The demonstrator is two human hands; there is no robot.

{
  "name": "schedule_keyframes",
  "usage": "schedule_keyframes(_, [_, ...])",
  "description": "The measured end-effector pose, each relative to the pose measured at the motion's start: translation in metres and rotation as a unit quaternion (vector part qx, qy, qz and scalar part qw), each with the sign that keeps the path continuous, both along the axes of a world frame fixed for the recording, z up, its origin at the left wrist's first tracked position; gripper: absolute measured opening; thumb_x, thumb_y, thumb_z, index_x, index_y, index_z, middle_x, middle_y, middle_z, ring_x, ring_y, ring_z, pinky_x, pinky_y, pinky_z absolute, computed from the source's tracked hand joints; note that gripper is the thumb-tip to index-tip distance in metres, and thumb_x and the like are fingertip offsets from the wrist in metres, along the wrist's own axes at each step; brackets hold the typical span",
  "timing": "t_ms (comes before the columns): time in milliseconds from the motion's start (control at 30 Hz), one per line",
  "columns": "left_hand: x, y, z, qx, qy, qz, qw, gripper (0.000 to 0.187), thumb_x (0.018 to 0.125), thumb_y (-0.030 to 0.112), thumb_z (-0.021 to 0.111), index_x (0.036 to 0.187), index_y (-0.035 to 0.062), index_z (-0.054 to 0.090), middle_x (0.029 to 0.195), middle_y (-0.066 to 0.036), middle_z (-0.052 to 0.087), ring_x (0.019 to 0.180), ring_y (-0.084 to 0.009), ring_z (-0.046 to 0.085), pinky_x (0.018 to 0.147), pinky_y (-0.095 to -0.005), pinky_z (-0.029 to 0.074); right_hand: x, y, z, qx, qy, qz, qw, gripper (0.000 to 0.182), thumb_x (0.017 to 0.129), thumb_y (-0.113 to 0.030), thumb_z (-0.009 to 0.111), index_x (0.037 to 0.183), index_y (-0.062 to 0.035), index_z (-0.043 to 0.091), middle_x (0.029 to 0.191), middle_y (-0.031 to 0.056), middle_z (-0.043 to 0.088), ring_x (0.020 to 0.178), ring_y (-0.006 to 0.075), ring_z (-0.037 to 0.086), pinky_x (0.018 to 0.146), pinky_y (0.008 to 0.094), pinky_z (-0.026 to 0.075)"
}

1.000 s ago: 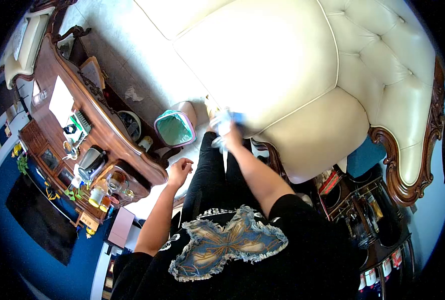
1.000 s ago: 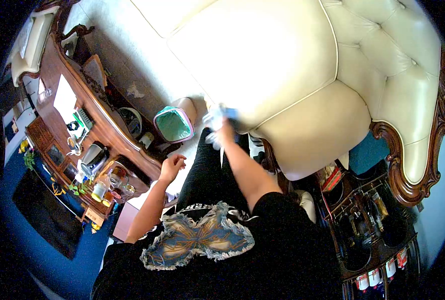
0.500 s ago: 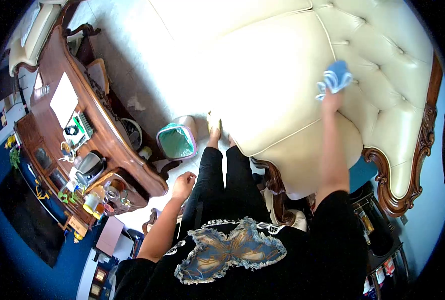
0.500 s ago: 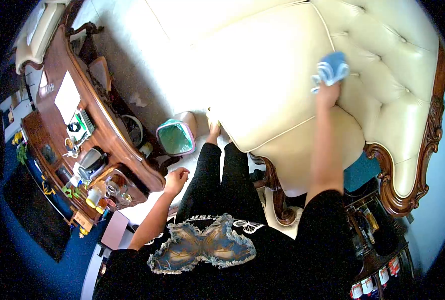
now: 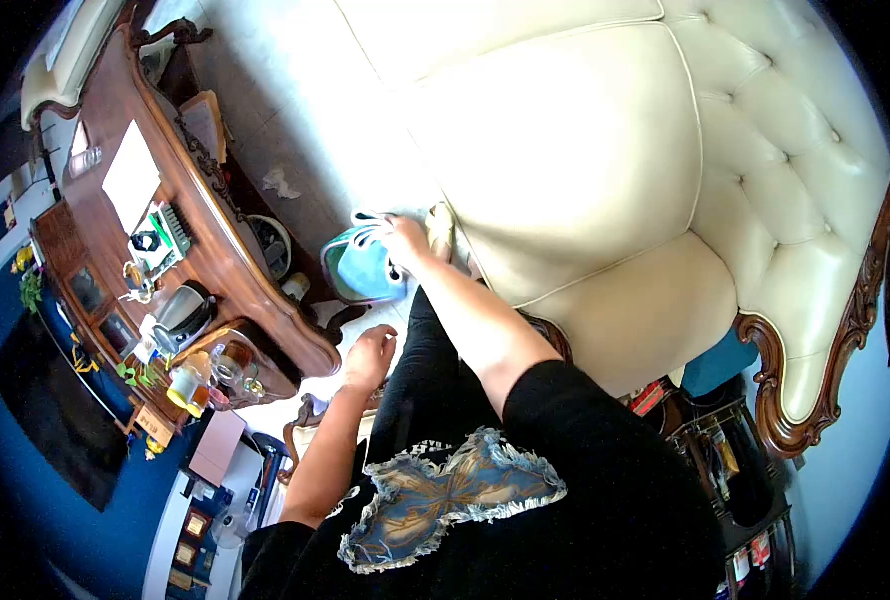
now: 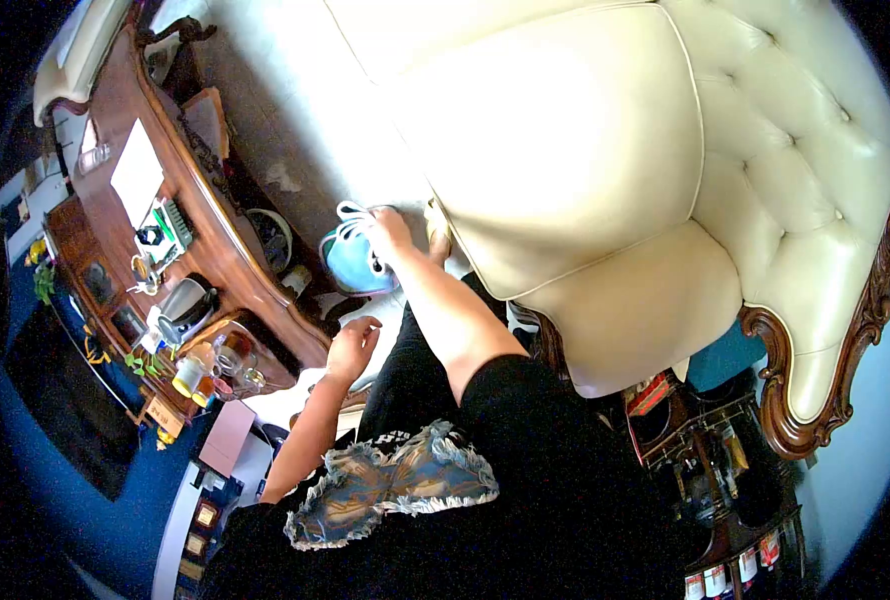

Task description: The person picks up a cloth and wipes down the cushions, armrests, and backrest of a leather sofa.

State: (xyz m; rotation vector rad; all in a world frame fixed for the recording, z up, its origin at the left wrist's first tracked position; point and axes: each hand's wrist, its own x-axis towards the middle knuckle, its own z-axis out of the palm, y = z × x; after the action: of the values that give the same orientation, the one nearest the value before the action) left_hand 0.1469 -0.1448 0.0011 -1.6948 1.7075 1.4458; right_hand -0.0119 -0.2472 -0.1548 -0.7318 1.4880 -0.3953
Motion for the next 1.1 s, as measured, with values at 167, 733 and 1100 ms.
schedule_keyframes(167, [-0.001,-0.003,0.003,-0.046,0.046,0.098,0.993,0.014,0.091,0.012,0.062,0.103,0.0067,0.066,0.086,-0.016,0.067,0.079,-0.0317,0.066,0.074,-0.0419,0.053,-0.067,0.026,0.02,-0.068,-0.075,-0.181,0.978,0.022,0.079,-0.012,0.07,0.097,-0.0008,0.064,0.076,0.0058,0.063,0.069,0.0148,0.06,0.06,0.0321,0.05])
schedule_keyframes(733, [0.016,0.07,-0.015,0.089,-0.013,0.073,0.993,0.018,0.092,0.018,0.059,0.104,0.0068,0.067,0.099,-0.021,0.068,0.094,-0.0393,0.065,0.083,-0.0469,0.053,-0.345,-0.154,-0.059,-0.108,0.629,-0.04,0.769,0.022,0.086,-0.027,0.062,0.094,-0.0088,0.071,0.094,0.0174,0.072,0.086,0.0353,0.07,0.073,0.0465,0.055])
schedule_keyframes(1100, [-0.015,0.032,0.0,0.059,0.046,0.101,0.992,0.017,0.091,0.013,0.061,0.104,0.0032,0.066,0.092,-0.019,0.067,0.081,-0.036,0.065,0.077,-0.0422,0.052,0.003,-0.074,-0.024,-0.026,-0.065,0.235,0.969,0.041,0.073,-0.016,0.074,0.111,-0.003,0.07,0.097,0.0188,0.073,0.09,0.0287,0.07,0.083,0.0382,0.054])
